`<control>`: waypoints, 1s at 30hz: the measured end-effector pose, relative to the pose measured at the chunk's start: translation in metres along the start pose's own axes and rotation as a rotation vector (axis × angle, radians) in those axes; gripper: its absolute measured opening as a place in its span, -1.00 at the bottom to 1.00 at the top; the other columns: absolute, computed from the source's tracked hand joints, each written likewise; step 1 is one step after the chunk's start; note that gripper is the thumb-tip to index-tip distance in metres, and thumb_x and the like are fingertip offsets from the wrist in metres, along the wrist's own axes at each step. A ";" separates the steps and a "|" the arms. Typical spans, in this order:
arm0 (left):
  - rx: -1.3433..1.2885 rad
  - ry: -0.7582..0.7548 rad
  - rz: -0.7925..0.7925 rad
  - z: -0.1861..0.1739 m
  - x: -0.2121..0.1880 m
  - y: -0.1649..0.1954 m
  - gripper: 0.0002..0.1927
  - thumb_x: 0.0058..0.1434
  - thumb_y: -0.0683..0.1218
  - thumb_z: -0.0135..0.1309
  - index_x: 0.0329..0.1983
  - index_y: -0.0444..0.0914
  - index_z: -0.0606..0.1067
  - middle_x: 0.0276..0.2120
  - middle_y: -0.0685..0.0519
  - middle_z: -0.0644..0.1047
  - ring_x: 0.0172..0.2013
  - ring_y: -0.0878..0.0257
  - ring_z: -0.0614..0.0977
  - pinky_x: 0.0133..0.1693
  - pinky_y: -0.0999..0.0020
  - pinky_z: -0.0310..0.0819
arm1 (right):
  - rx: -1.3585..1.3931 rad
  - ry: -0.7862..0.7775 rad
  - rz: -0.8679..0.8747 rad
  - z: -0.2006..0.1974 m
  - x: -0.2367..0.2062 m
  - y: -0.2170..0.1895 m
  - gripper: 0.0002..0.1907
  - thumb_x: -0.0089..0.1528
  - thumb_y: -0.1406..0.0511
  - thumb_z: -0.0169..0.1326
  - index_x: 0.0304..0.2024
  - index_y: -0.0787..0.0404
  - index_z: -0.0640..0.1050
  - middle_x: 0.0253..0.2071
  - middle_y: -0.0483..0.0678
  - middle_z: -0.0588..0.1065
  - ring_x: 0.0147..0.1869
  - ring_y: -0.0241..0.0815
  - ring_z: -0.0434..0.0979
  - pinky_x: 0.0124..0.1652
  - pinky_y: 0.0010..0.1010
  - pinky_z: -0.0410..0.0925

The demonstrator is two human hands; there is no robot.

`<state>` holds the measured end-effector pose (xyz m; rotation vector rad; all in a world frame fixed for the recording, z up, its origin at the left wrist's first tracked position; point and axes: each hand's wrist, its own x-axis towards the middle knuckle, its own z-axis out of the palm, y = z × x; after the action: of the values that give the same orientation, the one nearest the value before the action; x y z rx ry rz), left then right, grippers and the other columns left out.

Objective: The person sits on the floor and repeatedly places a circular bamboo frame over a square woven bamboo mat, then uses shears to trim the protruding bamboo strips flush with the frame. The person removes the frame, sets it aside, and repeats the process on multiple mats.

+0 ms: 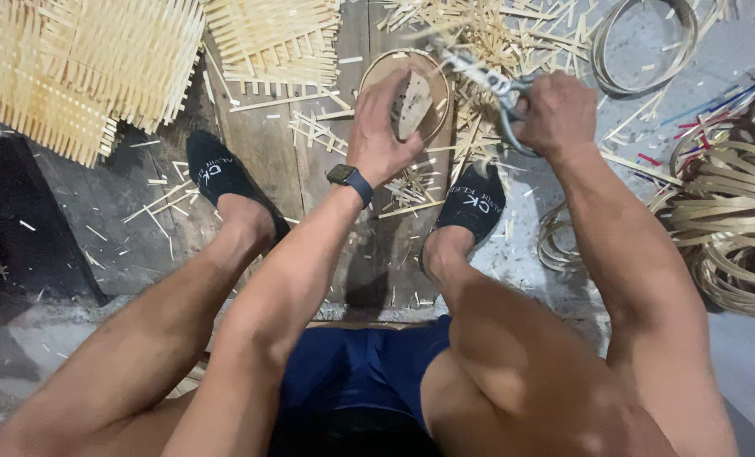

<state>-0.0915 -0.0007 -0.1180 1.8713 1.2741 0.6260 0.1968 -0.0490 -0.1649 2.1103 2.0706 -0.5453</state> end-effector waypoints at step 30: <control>-0.012 -0.436 0.284 -0.028 0.032 -0.017 -0.27 -0.20 -0.31 0.30 0.16 -0.12 0.56 0.13 -0.01 0.49 0.20 -0.06 0.43 0.29 0.09 0.33 | -0.003 0.247 -0.163 0.017 -0.005 0.003 -0.70 0.12 0.19 0.22 -0.28 0.28 0.53 -0.26 0.11 0.48 -0.21 0.08 0.51 -0.28 -0.07 0.35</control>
<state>-0.1099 0.0413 -0.1166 2.0543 0.7310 0.3363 0.1967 -0.0600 -0.1793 2.1126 2.3893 -0.3119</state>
